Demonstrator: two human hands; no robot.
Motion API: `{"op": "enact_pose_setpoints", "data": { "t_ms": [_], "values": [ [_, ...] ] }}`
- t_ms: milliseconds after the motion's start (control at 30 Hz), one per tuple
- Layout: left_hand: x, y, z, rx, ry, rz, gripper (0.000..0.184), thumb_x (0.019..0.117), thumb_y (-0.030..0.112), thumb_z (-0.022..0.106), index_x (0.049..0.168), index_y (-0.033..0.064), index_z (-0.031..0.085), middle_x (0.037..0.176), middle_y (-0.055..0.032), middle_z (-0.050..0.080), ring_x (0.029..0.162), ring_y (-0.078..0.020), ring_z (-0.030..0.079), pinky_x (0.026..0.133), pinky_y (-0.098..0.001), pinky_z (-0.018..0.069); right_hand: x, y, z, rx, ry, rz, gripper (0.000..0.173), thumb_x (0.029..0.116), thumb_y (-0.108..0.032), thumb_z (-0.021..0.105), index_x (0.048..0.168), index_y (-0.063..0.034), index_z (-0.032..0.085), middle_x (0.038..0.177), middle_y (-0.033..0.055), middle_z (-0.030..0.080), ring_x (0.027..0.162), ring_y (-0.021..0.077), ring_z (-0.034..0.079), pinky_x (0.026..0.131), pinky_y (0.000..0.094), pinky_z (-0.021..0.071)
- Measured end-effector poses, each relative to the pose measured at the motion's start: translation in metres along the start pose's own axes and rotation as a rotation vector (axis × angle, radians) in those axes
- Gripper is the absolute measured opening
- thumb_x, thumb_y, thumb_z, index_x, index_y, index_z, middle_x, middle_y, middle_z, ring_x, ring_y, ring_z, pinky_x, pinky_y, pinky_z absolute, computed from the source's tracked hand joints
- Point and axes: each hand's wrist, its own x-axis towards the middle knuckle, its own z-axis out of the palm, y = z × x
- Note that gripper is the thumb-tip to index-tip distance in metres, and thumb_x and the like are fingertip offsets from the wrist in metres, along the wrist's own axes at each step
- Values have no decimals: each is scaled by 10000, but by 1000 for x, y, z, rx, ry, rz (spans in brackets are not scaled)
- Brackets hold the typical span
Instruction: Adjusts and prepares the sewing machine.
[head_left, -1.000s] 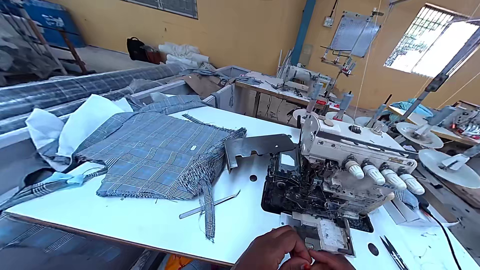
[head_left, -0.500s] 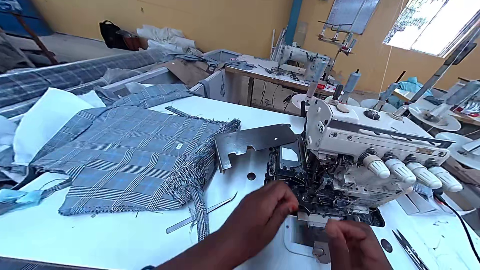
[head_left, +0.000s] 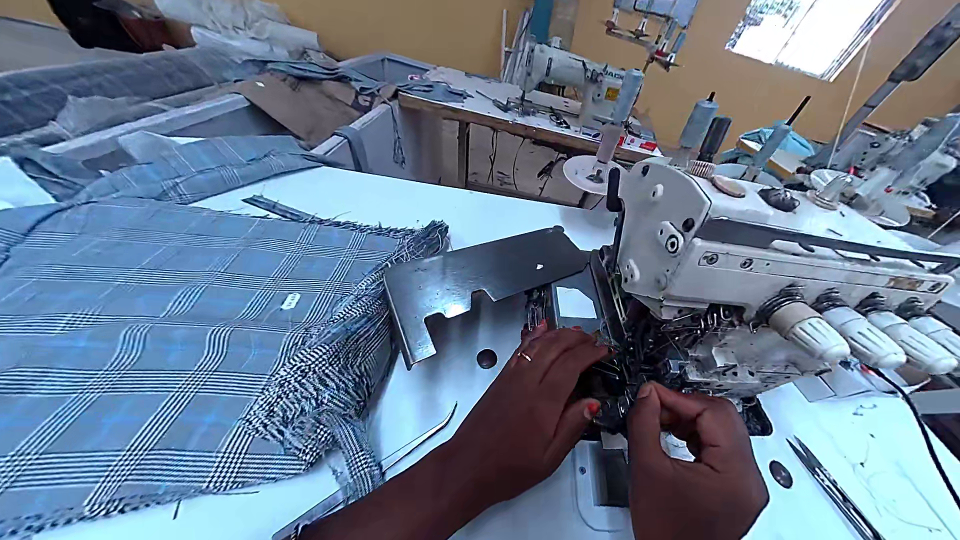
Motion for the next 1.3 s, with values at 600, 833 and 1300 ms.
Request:
{"op": "enact_pose_setpoints", "data": {
  "t_ms": [600, 833, 1300],
  "values": [
    [-5, -2, 7, -46, 63, 32, 439, 1104, 327, 357, 1351, 57, 599, 1408, -110, 606, 1433, -231, 475, 1225, -478, 318, 7, -14, -2, -365, -38, -119, 152, 836, -165, 677, 771, -34, 719, 710, 36, 591, 615, 45, 593, 538, 159, 480],
    [-5, -2, 7, -44, 61, 36, 427, 1100, 312, 366, 1354, 57, 596, 1401, -117, 608, 1429, -238, 480, 1218, -476, 325, 9, -17, -4, -394, -68, -117, 156, 840, -173, 660, 763, -46, 710, 715, 32, 587, 608, 43, 575, 528, 165, 460],
    [-3, -1, 7, -42, 70, 34, 410, 1095, 299, 381, 1344, 60, 603, 1381, -111, 621, 1423, -244, 487, 1214, -477, 334, 10, -20, -5, -427, -91, -122, 159, 843, -180, 650, 767, -57, 714, 717, 28, 590, 607, 61, 577, 521, 188, 451]
  ]
}}
